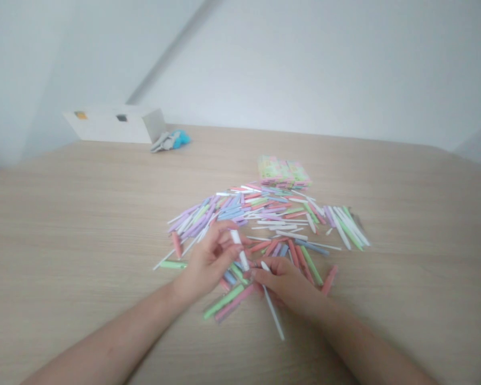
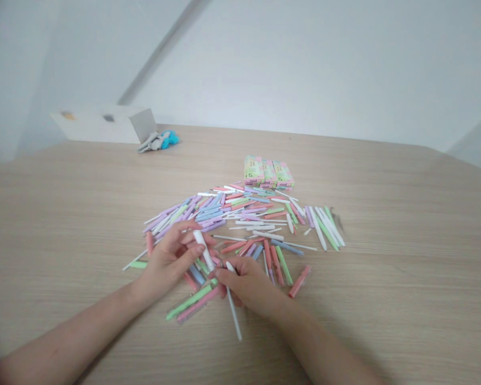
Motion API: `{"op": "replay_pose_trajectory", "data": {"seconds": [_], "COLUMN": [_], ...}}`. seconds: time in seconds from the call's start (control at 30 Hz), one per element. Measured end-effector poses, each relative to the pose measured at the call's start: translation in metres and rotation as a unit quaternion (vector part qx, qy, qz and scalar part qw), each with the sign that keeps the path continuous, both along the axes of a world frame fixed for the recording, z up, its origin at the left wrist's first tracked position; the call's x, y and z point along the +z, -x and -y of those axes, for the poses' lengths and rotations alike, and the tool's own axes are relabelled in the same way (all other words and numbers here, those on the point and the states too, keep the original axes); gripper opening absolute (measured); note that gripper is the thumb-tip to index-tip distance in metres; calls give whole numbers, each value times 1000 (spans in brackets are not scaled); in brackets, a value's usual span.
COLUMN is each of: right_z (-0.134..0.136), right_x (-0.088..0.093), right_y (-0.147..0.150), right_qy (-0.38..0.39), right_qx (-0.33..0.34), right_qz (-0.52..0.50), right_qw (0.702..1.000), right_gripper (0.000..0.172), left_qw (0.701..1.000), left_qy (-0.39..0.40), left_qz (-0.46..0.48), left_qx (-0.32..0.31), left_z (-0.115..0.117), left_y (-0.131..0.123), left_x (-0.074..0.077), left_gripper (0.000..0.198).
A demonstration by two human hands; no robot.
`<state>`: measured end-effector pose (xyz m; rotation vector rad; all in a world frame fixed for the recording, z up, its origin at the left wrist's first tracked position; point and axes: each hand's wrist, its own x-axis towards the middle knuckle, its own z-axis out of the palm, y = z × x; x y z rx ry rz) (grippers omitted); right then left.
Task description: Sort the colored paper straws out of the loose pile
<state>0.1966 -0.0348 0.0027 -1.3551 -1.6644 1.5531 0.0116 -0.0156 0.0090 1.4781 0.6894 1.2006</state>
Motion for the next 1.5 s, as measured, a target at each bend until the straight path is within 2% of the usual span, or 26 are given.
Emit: {"op": "replay_pose_trajectory", "data": {"seconds": [0.17, 0.3, 0.5, 0.67, 0.8, 0.9, 1.03, 1.23, 1.4, 1.5], "right_z": [1, 0, 0, 1, 3, 4, 7, 13, 11, 5], "right_x": [5, 9, 20, 21, 16, 15, 21, 23, 24, 22], "right_y": [3, 4, 3, 1, -2, -3, -2, 3, 0, -4], "right_qy": [52, 94, 32, 39, 43, 4, -96, -212, -180, -130], "right_qx": [-18, -29, -27, -65, -73, -98, -132, -107, -155, -178], "right_qz": [-37, -77, -27, -118, -178, -172, -104, -30, -54, -131], "right_qw": [998, 992, 999, 990, 980, 980, 981, 971, 970, 966], "right_gripper": [33, 32, 34, 31, 26, 26, 24, 18, 18, 20], "left_qw": [999, 999, 992, 963, 927, 902, 888, 882, 877, 872], "left_qy": [-29, -8, 99, 253, 351, 394, 421, 439, 439, 433], "left_qz": [-21, -22, -27, 87, 123, 150, 158, 141, 163, 188], "left_qx": [16, 23, 70, 24, -53, -87, -98, -98, -107, -128], "left_z": [3, 2, -11, -15, -11, -9, -8, -3, -1, -2], "left_y": [0, -1, -1, -4, -4, -4, -6, -10, -12, -11], "left_x": [-2, 2, -4, -10, -4, 0, 4, 9, 10, 8], "left_gripper": [25, 27, 37, 32, 21, 9, 10, 21, 27, 27]}}
